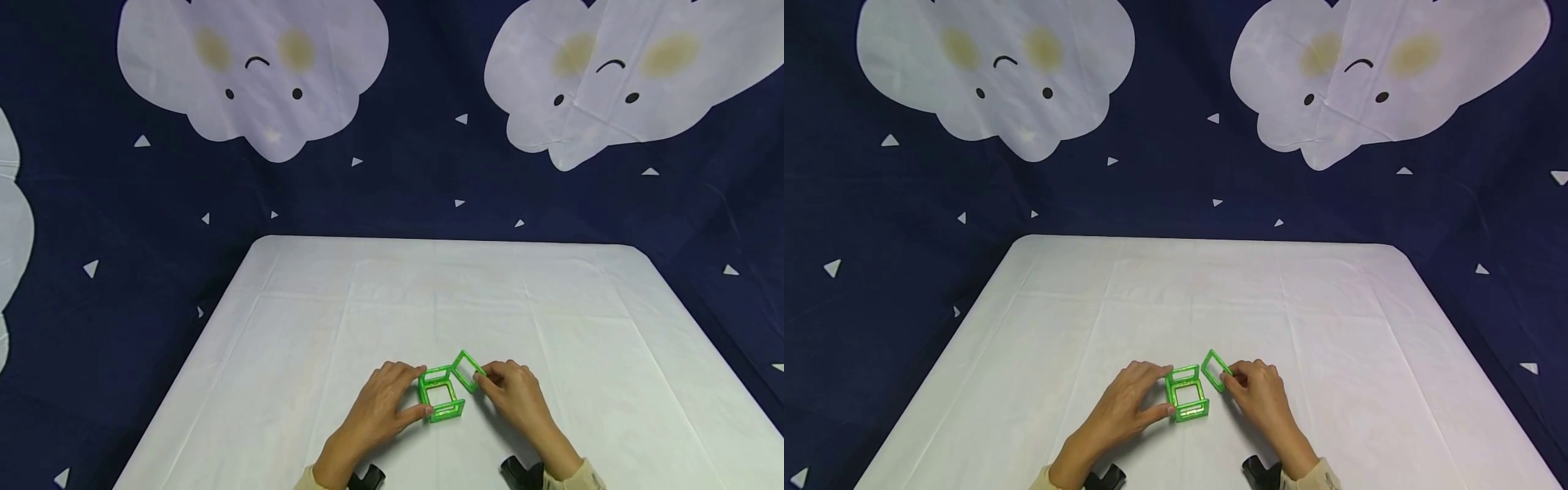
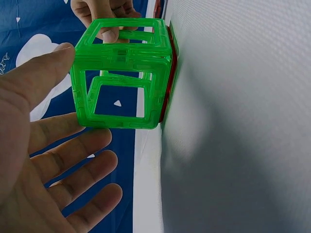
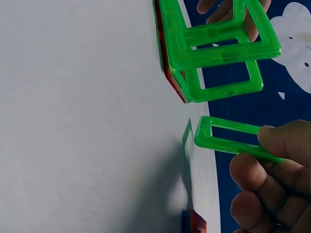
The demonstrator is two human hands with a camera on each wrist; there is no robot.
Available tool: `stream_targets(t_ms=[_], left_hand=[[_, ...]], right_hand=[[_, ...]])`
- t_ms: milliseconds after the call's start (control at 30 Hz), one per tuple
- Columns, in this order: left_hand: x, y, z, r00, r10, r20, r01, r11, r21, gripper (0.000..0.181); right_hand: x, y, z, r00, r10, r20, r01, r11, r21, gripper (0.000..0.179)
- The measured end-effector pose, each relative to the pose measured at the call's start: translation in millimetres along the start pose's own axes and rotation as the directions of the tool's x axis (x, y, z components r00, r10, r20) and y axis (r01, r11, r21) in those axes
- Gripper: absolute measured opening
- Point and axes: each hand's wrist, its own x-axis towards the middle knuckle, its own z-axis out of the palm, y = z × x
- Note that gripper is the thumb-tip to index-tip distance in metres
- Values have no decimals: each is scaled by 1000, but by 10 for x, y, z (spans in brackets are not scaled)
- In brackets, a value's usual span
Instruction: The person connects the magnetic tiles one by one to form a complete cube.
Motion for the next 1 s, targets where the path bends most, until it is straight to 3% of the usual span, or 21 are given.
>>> stream_targets(t_ms=[567, 1000], left_hand=[[8, -3, 9, 1000, -7, -2, 7, 1000, -7, 58], [-3, -5, 19, 1000, -5, -1, 5, 1000, 0, 57]], right_hand=[[-98, -65, -17, 984, 149, 99, -152, 988, 18, 10], [-160, -62, 35, 984, 151, 94, -157, 986, 52, 6]])
